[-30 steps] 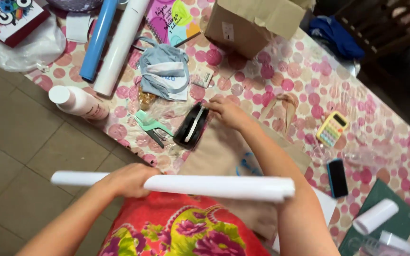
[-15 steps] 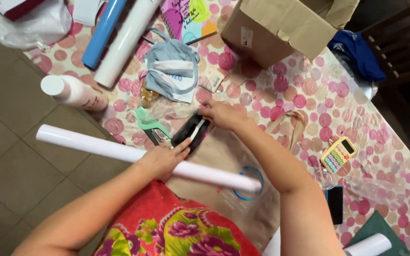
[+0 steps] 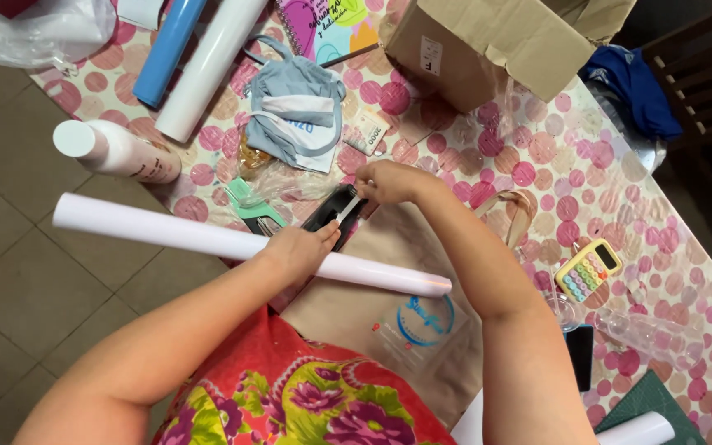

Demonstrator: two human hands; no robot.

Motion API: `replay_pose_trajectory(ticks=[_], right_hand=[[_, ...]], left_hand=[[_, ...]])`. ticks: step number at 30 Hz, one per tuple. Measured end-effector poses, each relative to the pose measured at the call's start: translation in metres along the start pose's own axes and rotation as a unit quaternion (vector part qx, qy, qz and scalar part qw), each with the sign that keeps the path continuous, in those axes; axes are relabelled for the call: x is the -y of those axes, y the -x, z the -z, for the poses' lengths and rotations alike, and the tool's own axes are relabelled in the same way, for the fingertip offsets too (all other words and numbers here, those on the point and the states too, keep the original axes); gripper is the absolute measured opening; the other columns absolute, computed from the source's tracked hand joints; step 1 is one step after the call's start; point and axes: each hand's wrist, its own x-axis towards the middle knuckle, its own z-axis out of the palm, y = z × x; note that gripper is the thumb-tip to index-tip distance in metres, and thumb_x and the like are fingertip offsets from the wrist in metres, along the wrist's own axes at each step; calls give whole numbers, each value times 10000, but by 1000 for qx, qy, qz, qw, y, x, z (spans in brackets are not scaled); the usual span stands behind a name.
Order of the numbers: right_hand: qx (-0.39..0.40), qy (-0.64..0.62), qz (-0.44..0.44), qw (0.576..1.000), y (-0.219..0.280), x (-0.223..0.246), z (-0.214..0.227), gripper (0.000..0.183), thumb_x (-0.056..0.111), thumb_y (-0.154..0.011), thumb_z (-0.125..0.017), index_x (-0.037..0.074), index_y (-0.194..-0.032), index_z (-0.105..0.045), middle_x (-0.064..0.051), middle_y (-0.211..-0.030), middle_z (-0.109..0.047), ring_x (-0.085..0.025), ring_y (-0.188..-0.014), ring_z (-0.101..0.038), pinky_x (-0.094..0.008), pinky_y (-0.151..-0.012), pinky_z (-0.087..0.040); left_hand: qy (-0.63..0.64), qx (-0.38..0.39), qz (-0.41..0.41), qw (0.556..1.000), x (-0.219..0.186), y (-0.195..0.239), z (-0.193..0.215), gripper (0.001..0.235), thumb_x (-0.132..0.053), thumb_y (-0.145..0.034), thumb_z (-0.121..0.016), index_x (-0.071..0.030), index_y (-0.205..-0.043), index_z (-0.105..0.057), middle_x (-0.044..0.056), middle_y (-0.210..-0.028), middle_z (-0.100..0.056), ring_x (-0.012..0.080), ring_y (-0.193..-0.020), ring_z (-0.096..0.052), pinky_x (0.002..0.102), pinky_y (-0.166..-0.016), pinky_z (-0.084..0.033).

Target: The person handles white paper sheets and rolls on a table, folding and rolling them into cylindrical shapes. They also move a stack of clear plastic cups and a roll of white paper, organizing items on the workspace.

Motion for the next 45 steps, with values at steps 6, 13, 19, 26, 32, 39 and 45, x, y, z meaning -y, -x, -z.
replay_pose_trajectory(ticks=[6, 13, 19, 26, 32, 39, 45], right_hand=[[-44, 20, -33, 998, 22, 21, -10, 188, 221, -920, -582, 77, -991, -680, -216, -979, -729, -438, -1015, -712, -513, -885, -578], [-228, 88, 7, 970, 28, -6, -9, 135, 224, -1001, -567, 160, -1057, -671, -97, -1160, -632, -370, -1053, -702, -473, -892, -591], [-493, -299, 105, 810, 154, 74, 0, 528, 4, -979, -708, 80, -1481, -562, -128, -858, -734, -176, -829, -698, -343, -820, -614], [-427, -597, 48, 678, 143, 158, -89, 117, 35, -952, -703, -17, -1052, -671, -214, -963, -760, -269, -751, -774, -362, -617, -677], [-413, -637, -10, 651, 99, 179, -102, 146, 66, -944, -733, -59, -1001, -683, -165, -763, -704, -214, -590, -726, -341, -547, -670], [-468, -623, -36, 626, 85, 192, -102, 201, 83, -862, -818, -52, -811, -678, -149, -507, -605, -187, -420, -637, -295, -441, -574], [-504, -522, 88, 683, 62, 139, -128, 369, 128, -816, -837, -42, -1051, -608, -156, -685, -616, -221, -641, -658, -409, -606, -575]], left_hand=[[25, 97, 19, 995, -8, -5, 39, 1187, -19, -552, -830, -103, -1610, -299, -8, -1707, -257, 336, -1236, -652, 527, -898, -603], [28, 42, 15, 999, -10, 32, 89, 1093, -8, -608, -842, -57, -1580, -345, 60, -1687, -308, 393, -1167, -686, 568, -884, -612], [253, 33, 113, 960, -13, 104, 125, 842, -144, -777, -700, -208, -1561, -400, 210, -1510, -481, 520, -1216, -621, 636, -1001, -525], [526, -119, 154, 828, -18, 110, 121, 720, -273, -693, -729, -147, -1385, -574, 295, -1154, -684, 477, -1143, -661, 524, -879, -520], [463, -127, 189, 856, -27, 122, 121, 763, -288, -674, -746, -256, -1405, -528, 273, -1163, -701, 460, -1198, -640, 561, -979, -511], [314, -160, 209, 912, -42, 142, 124, 770, -282, -800, -726, -264, -1491, -387, 186, -1277, -661, 401, -1202, -655, 555, -1023, -520], [386, -135, 119, 905, -50, 182, 179, 777, -219, -772, -695, -166, -1495, -415, 276, -1206, -670, 506, -1158, -644, 626, -972, -512]])
